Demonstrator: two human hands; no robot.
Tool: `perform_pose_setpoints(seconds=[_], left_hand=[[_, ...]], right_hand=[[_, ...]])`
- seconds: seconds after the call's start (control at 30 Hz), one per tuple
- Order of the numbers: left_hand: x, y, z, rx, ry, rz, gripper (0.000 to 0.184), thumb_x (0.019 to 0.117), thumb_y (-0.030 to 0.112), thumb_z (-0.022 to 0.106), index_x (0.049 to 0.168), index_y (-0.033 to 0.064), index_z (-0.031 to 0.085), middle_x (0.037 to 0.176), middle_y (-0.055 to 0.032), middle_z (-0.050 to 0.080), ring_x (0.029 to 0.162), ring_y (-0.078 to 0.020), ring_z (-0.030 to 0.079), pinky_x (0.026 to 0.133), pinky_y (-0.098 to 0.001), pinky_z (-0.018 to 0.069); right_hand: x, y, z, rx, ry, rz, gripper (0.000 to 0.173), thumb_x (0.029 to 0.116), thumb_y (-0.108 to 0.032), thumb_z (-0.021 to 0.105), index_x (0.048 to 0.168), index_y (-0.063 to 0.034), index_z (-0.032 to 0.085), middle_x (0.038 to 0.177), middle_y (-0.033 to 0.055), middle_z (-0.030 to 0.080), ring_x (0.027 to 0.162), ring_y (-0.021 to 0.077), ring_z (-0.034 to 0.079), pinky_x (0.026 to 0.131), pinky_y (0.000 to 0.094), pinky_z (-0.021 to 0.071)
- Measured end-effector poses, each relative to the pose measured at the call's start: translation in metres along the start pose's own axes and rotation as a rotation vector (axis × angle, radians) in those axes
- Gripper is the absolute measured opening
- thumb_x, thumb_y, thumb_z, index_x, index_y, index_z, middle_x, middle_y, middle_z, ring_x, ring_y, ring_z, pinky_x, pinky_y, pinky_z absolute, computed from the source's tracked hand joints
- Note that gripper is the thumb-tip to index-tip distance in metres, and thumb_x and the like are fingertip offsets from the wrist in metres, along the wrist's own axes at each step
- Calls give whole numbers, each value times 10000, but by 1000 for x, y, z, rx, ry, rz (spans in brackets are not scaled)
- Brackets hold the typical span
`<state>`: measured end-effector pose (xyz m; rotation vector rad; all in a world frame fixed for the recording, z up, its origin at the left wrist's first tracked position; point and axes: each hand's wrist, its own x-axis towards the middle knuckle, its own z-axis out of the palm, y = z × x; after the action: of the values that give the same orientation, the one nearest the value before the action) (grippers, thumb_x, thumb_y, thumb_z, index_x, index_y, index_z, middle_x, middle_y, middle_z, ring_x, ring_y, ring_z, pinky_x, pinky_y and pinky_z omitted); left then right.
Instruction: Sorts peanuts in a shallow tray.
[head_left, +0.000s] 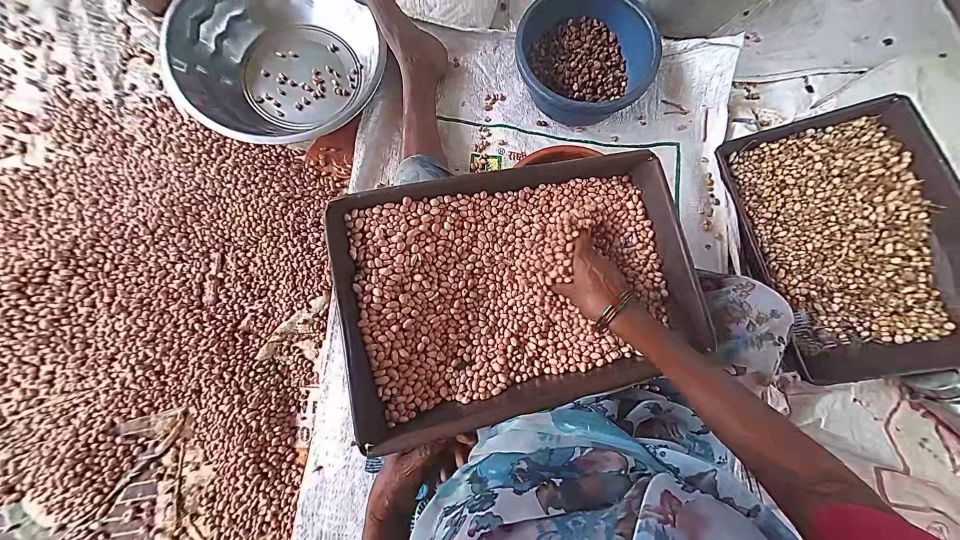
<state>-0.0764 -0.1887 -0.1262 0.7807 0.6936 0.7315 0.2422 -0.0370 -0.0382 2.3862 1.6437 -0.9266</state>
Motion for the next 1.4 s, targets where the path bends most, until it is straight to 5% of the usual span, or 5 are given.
perform_pose_setpoints(seconds=[0.37,0.57,0.8,1.03,1.4], left_hand=[[-6,-6,-3,-86,137,-17,254,955,419,677,1000,194,784,817,40,746,672,-17,669,661,-191,564],[-8,17,-19,20,73,-149,282,960,390,675,1020,137,784,858,8,770,670,-36,695,621,-178,562],[-23,70,-45,662,746,-85,216,994,111,430,1018,91,645,797,176,680,693,64,647,685,-158,564],[19,98,-42,557,544,309,1083,871,766,543,1540,-44,283,1592,-127,397,1398,-189,490,1090,-355,477],[55,97,-5,723,796,211,472,1054,209,374,1372,-132,444,1277,-13,610,1086,143,564,946,-71,459]], right_hand=[[-44,-24,52,41,-420,-923,376,943,-78,642,1306,-153,703,1412,203,581,1438,438,383,1096,676,268],[-27,85,-4,-69,8,-682,306,833,48,722,983,-193,834,1388,151,640,1477,520,294,1024,782,237],[-21,119,-42,79,388,-538,354,900,46,683,1254,64,671,1306,328,587,1127,496,616,920,612,497],[49,71,0,288,432,-358,769,937,-237,720,1551,48,354,1571,342,352,1443,501,381,1160,608,322],[40,-85,47,212,111,-799,416,740,-103,837,1123,19,732,1309,269,603,1320,478,463,1044,649,356]])
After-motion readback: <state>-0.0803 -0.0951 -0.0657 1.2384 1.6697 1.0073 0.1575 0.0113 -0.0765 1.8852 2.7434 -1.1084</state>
